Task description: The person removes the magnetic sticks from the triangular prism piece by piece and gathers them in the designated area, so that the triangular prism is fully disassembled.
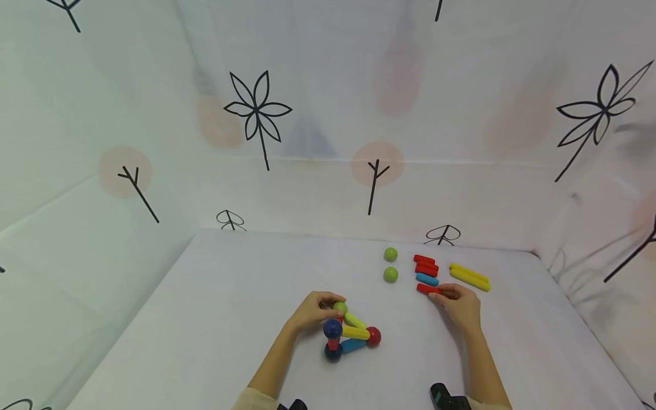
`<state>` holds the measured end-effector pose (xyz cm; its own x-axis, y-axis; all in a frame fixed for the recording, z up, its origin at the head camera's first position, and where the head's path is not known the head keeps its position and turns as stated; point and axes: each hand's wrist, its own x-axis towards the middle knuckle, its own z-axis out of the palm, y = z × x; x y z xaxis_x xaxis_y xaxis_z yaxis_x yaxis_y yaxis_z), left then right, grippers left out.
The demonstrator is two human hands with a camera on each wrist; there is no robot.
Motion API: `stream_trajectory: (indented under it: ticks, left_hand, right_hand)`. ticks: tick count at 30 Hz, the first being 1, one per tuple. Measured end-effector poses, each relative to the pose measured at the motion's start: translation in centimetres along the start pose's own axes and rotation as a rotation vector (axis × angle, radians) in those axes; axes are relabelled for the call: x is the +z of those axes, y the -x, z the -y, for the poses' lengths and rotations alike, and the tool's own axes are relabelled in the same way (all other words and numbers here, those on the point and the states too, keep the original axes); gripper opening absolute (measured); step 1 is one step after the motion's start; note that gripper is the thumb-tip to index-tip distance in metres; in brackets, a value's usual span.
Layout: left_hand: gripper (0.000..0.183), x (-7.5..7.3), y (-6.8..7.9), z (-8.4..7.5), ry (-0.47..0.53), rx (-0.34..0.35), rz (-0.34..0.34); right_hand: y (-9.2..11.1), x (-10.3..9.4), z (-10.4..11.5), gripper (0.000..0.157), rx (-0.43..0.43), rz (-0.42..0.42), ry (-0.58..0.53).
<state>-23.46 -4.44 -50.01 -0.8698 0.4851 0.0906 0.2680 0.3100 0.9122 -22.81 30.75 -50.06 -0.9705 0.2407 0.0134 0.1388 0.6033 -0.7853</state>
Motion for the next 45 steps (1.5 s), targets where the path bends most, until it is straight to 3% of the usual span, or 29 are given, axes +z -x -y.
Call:
stream_trajectory:
  ticks: [8,22,32,37,45]
  left_hand:
    - [0.031,0.0,0.1,-0.2,-0.004,-0.005,-0.003]
    - [0.031,0.0,0.0,0.0,0.019,0.001,-0.010]
    - [0.031,0.2,0.1,-0.1,0.026,-0.034,-0.028]
    - [0.030,0.3,0.2,-0.2,0.037,-0.038,-0.044]
    - [0.030,0.4,0.2,-0.2,0.035,-0.050,-0.046]
  right_hand:
    - [-0.5,0.2,0.1,0.042,-0.043,0.003,0.058]
    - [-1.1,1.0,0.1,0.046,-0.064,-0.096,0.049]
    - [0.3,0.9,1.3,0.044,0.015,-0.074,0.028]
    - [1.8,0.7,2.8,0.038,-0.101,0.013,0.022]
    - [4.2,2.0,5.3,0.035,-0.394,0.295,-0.148]
